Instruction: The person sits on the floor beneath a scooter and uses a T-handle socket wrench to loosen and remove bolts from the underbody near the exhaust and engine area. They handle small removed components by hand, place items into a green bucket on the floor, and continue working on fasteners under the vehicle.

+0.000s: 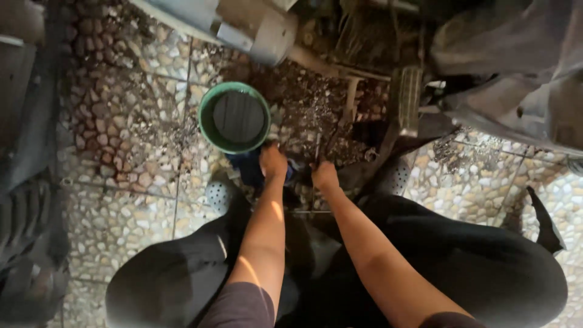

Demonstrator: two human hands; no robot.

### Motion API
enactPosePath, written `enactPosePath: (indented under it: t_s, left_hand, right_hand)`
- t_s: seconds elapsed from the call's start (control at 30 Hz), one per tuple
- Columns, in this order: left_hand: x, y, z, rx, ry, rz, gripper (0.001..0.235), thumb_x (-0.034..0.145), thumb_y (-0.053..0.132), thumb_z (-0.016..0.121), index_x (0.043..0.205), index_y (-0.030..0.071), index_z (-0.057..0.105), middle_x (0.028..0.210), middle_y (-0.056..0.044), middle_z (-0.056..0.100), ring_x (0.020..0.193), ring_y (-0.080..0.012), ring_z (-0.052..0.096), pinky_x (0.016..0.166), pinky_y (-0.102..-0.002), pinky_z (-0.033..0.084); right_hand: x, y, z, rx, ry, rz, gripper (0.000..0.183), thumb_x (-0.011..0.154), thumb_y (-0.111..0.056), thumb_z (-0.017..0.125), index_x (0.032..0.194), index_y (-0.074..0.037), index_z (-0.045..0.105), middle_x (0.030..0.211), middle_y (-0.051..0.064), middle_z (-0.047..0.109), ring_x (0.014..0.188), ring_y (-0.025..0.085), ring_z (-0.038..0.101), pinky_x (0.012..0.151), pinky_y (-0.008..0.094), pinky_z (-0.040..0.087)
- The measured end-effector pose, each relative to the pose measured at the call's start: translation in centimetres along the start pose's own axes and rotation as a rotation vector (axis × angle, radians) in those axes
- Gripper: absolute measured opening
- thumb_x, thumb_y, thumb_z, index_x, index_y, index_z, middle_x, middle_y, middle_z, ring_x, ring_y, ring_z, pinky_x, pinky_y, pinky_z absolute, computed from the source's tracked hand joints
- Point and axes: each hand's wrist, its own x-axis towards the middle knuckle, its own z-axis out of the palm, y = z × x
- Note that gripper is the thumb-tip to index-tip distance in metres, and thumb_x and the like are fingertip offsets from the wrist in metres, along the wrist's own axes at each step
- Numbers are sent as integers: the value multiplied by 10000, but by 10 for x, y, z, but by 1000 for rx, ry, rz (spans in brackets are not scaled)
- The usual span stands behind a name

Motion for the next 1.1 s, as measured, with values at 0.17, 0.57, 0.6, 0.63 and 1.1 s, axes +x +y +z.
enactPosePath:
  t_s: [0.17, 0.57, 0.6, 0.63, 1.1]
  left_hand:
    - [-1, -5, 1, 66, 65, 153, 319, 889, 142, 668, 1201, 96, 711, 1108, -200, 705, 1063, -403, 652, 894, -509, 542]
    - [-51, 112, -161, -172, 65, 430, 262, 963, 225, 609, 1141, 51, 689, 1155, -241, 667, 1051, -445, 640, 892, -520, 533]
    - [-53, 129, -203, -60, -88, 418, 292, 963, 265, 603, 1176, 83, 686, 1141, -233, 683, 1042, -437, 657, 908, -520, 530]
    - [-57, 146, -245, 52, -240, 403, 324, 962, 305, 597, 1210, 116, 683, 1126, -225, 698, 1033, -430, 674, 924, -520, 526]
    - [-150, 189, -399, -55, 53, 626, 375, 965, 323, 647, 1266, 99, 646, 1218, -160, 665, 1076, -386, 648, 914, -535, 517]
  right_hand:
    - [-8, -43, -49, 10, 114, 37, 431, 979, -415, 570, 1133, -32, 693, 1023, 291, 704, 945, 510, 655, 802, 587, 537]
    - [38, -30, -52, -28, 339, 167, 587, 910, -499, 656, 1171, 18, 557, 1049, 281, 687, 947, 509, 660, 802, 592, 540]
    - [32, -34, -58, -65, 359, 158, 581, 903, -500, 660, 1155, 15, 564, 1075, 273, 683, 980, 495, 664, 818, 583, 543]
    - [25, -39, -64, -102, 378, 149, 575, 897, -501, 664, 1139, 11, 570, 1100, 265, 680, 1012, 480, 668, 834, 574, 546]
    - [-32, -68, -80, 20, 488, -159, 513, 1053, -284, 525, 1421, 49, 397, 981, 301, 704, 857, 507, 668, 745, 586, 532]
